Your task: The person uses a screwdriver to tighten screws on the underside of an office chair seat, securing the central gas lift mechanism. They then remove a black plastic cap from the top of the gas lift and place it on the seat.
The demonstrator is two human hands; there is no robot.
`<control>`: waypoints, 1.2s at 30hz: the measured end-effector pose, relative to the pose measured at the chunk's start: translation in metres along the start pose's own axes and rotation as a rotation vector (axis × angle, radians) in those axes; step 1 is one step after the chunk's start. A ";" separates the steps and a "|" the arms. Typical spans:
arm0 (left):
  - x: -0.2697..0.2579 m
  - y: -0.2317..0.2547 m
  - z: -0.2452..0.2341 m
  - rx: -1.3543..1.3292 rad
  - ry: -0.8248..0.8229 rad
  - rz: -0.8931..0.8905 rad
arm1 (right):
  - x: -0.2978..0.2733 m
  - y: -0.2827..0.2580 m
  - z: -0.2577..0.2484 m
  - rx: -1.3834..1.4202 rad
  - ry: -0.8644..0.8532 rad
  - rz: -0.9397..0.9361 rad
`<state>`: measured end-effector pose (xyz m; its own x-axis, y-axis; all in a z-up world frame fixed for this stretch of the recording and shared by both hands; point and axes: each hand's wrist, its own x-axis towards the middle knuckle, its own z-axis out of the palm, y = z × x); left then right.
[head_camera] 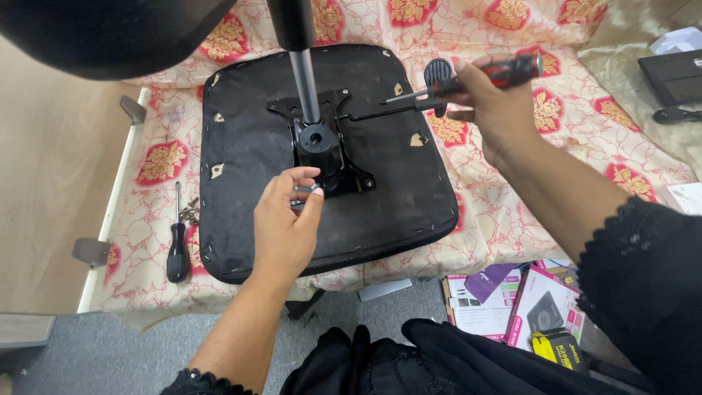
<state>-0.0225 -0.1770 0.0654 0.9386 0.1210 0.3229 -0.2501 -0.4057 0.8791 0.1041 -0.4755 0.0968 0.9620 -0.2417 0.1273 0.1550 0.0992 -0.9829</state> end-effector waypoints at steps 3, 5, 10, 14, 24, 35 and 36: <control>0.003 -0.004 -0.002 0.045 0.021 -0.040 | 0.039 0.007 0.010 -0.188 -0.048 -0.351; 0.011 -0.006 -0.001 0.092 0.028 -0.028 | 0.058 0.014 0.019 -0.267 -0.071 -0.313; 0.039 -0.017 0.010 0.264 0.068 0.325 | 0.086 0.030 0.043 -0.199 -0.153 -0.201; 0.068 -0.028 0.032 0.196 -0.013 0.324 | 0.109 0.040 0.059 -0.319 -0.217 -0.345; 0.106 -0.045 0.065 0.182 0.097 0.029 | 0.175 0.081 0.092 -0.431 -0.416 -0.559; 0.113 -0.037 0.078 0.254 0.254 -0.081 | 0.210 0.095 0.109 -0.540 -0.542 -0.631; 0.113 -0.036 0.078 0.261 0.261 -0.071 | 0.212 0.094 0.108 -0.539 -0.543 -0.634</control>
<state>0.1106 -0.2191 0.0428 0.8510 0.3704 0.3722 -0.0860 -0.6010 0.7946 0.3473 -0.4132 0.0458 0.7301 0.3901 0.5610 0.6827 -0.3799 -0.6242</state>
